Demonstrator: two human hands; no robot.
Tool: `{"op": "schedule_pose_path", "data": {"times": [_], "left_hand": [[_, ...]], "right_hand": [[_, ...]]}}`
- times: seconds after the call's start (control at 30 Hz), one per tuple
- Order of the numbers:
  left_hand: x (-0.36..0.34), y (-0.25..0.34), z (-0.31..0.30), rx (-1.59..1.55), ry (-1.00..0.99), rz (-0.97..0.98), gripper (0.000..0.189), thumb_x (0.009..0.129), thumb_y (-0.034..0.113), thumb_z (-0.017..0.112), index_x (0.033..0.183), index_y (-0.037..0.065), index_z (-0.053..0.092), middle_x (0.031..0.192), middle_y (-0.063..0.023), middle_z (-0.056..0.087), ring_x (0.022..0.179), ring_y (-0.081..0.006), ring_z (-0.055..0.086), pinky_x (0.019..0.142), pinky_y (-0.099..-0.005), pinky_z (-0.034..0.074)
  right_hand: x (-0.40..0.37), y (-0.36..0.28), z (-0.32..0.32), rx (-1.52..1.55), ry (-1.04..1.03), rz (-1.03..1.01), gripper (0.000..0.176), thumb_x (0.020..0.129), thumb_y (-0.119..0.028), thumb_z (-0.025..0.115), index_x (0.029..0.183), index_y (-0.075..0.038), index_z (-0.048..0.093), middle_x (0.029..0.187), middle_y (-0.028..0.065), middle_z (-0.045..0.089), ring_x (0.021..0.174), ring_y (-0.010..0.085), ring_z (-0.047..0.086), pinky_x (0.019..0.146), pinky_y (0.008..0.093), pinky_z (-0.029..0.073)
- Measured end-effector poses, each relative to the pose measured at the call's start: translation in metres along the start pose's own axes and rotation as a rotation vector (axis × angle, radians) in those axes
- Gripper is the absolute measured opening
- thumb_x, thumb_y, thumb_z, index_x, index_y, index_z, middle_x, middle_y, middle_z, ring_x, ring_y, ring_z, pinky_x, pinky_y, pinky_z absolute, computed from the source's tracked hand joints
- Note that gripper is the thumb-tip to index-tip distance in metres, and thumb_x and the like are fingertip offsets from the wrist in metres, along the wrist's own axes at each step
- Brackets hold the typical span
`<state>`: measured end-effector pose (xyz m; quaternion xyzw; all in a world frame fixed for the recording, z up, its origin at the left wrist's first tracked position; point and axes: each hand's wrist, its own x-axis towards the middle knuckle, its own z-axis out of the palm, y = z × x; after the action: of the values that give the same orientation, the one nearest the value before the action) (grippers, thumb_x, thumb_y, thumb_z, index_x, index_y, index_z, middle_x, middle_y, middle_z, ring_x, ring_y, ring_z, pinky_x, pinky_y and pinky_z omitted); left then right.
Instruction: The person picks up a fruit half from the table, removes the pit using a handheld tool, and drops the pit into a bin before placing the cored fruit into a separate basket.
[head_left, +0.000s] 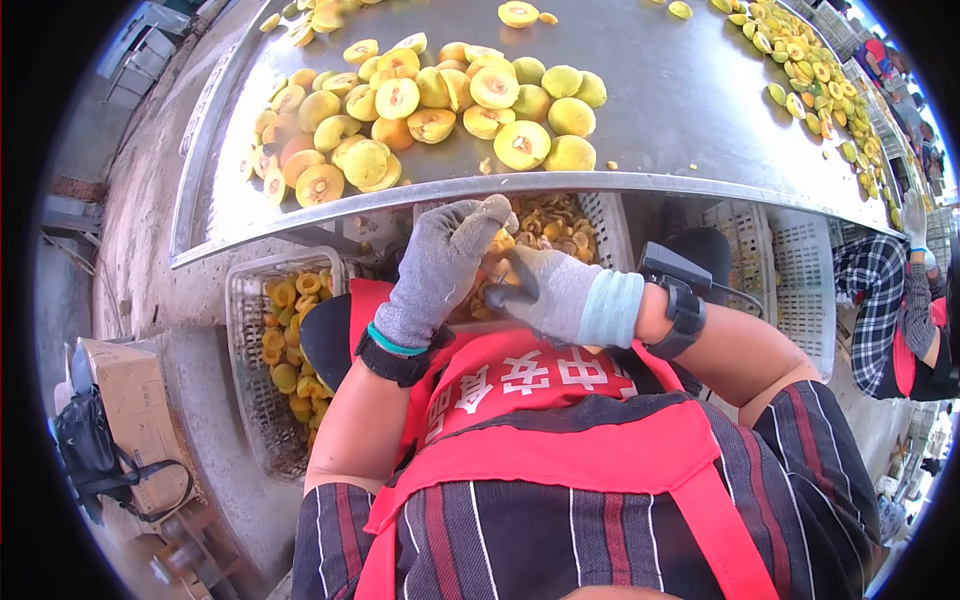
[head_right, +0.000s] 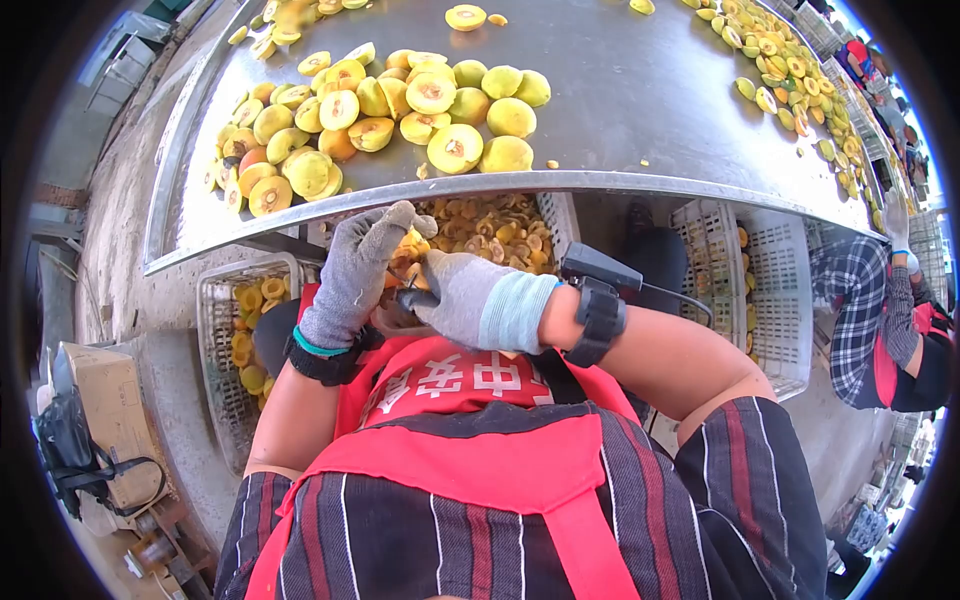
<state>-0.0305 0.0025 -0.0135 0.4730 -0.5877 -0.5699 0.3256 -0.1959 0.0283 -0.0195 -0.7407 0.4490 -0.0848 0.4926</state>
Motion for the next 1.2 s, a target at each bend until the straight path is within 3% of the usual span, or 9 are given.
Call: {"op": "schedule_pose_path", "data": {"times": [0.1,0.17,0.33,0.47,0.63,0.77,0.9,1.03,1.2], "left_hand": [[0.001,0.003,0.009,-0.066,0.118,0.05,0.036,0.093,0.031,0.052,0.092,-0.002,0.066,0.087,-0.0052,0.066,0.079,-0.0092,0.058,0.074,-0.0245,0.046],[0.004,-0.001,0.014,-0.23,0.244,0.059,0.03,0.091,0.029,0.056,0.088,0.001,0.067,0.075,0.0005,0.062,0.067,-0.0049,0.05,0.059,-0.0227,0.043],[0.003,0.006,0.011,-0.289,0.106,0.016,0.034,0.092,0.032,0.055,0.087,0.0,0.067,0.076,-0.0019,0.062,0.065,-0.0048,0.051,0.057,-0.0213,0.044],[0.003,0.006,0.011,-0.303,0.12,-0.012,0.034,0.093,0.031,0.052,0.089,-0.001,0.066,0.086,-0.0068,0.066,0.076,-0.012,0.06,0.071,-0.0253,0.048],[0.009,-0.005,0.018,-0.272,0.204,-0.032,0.03,0.093,0.03,0.054,0.085,0.004,0.068,0.077,0.0008,0.063,0.063,-0.0045,0.049,0.055,-0.0215,0.043],[0.01,-0.002,0.02,-0.383,0.248,0.144,0.033,0.093,0.029,0.054,0.084,0.0,0.067,0.081,-0.0026,0.065,0.071,-0.0069,0.055,0.064,-0.0235,0.046],[0.0,0.007,0.022,-0.827,0.027,-0.007,0.036,0.096,0.032,0.046,0.104,-0.001,0.059,0.08,-0.0085,0.064,0.075,-0.0135,0.06,0.066,-0.0254,0.05],[0.01,-0.002,0.027,-0.436,0.307,0.229,0.046,0.097,0.041,0.037,0.11,0.0,0.053,0.079,-0.0104,0.063,0.073,-0.0165,0.061,0.065,-0.0267,0.051],[-0.022,0.01,-0.033,-0.705,0.338,0.078,0.053,0.096,0.05,0.034,0.109,0.003,0.056,0.075,-0.0122,0.064,0.044,-0.0094,0.048,0.039,-0.0204,0.037]], "right_hand": [[0.012,0.026,0.017,-0.395,0.422,-0.429,0.031,0.091,-0.032,0.052,0.106,-0.006,0.051,0.059,0.0039,0.053,0.044,0.0127,0.054,0.036,0.0258,0.04],[-0.003,-0.023,-0.014,0.352,-0.075,0.209,0.029,0.09,-0.031,0.052,0.104,-0.006,0.052,0.06,0.0054,0.053,0.043,0.0135,0.053,0.037,0.0264,0.041],[-0.012,-0.033,-0.034,0.65,-0.221,0.349,0.031,0.089,-0.036,0.053,0.089,-0.005,0.057,0.058,0.0045,0.053,0.039,0.0138,0.051,0.036,0.0273,0.041],[-0.009,-0.018,-0.025,0.85,-0.246,0.325,0.026,0.089,-0.031,0.054,0.087,-0.006,0.056,0.061,0.0003,0.051,0.046,0.0076,0.049,0.038,0.0207,0.038],[-0.008,-0.019,-0.018,0.718,-0.246,0.334,0.025,0.091,-0.031,0.054,0.092,-0.006,0.054,0.06,-0.0015,0.048,0.045,0.0062,0.046,0.037,0.0203,0.036],[-0.016,-0.018,-0.021,1.291,-0.386,0.308,0.022,0.094,-0.028,0.049,0.097,-0.006,0.053,0.062,0.0004,0.047,0.04,0.0048,0.039,0.033,0.0183,0.031],[-0.021,-0.024,-0.017,1.342,-0.294,0.29,0.028,0.096,-0.033,0.044,0.092,-0.006,0.052,0.055,-0.0011,0.043,0.034,0.005,0.035,0.03,0.0195,0.028],[-0.025,-0.017,-0.016,1.562,-0.403,0.142,0.033,0.097,-0.036,0.04,0.086,-0.007,0.049,0.048,-0.001,0.041,0.031,0.0071,0.035,0.029,0.0217,0.03],[-0.029,0.0,-0.029,1.28,-0.307,0.071,0.035,0.094,-0.039,0.046,0.088,-0.006,0.054,0.052,0.0005,0.047,0.033,0.0076,0.039,0.033,0.0209,0.032]]}}
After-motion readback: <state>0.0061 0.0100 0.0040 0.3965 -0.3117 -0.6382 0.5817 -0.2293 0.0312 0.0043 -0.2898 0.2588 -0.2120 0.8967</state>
